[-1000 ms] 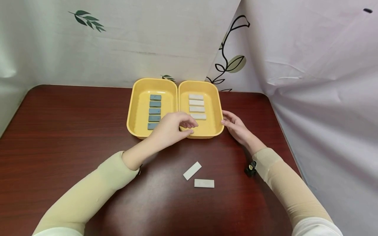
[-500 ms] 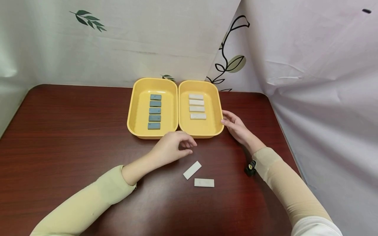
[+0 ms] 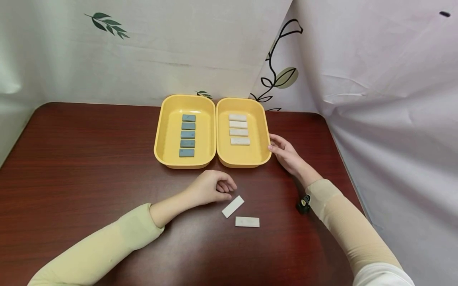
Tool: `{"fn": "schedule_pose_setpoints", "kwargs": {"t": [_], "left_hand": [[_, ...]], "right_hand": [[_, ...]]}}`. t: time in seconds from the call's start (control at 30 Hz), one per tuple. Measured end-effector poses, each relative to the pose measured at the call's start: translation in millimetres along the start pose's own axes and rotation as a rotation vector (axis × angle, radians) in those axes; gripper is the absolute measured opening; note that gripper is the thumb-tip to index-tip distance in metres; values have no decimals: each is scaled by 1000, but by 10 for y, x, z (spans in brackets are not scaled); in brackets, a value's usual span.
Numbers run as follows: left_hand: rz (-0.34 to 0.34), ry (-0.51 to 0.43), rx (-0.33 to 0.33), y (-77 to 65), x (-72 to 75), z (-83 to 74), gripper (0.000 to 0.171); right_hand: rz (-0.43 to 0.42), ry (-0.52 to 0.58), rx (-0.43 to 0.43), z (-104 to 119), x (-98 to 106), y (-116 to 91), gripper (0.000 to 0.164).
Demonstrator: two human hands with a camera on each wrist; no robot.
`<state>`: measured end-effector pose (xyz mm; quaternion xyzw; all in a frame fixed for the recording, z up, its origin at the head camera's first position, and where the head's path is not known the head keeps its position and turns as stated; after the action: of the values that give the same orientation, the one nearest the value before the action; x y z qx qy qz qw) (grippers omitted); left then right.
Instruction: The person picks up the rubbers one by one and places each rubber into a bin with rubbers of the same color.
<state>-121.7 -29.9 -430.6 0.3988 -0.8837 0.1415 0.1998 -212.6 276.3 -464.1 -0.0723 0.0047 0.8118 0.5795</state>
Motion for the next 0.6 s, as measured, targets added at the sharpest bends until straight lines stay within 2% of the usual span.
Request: {"fn": "schedule_pose_setpoints", "kwargs": {"t": [0.1, 0.3, 0.6], "left_hand": [[30, -6, 16, -3, -26, 29, 19], [60, 44, 21, -13, -87, 74, 20], [48, 126, 11, -27, -189, 101, 22]], "right_hand": [[3, -4, -1, 5, 3, 0, 60], [-2, -13, -12, 19, -2, -2, 61], [-4, -4, -7, 4, -2, 2, 61]]}}
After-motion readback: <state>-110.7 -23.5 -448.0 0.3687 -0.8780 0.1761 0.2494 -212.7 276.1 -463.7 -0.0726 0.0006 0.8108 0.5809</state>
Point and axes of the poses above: each hand's wrist, its own y-axis towards the middle knuckle, its own x-axis out of the back of the hand, z = x × y, the point moved 1 cm from there along y, towards the middle knuckle, and after that the axes turned 3 degrees about x, right-handed, at the moved point
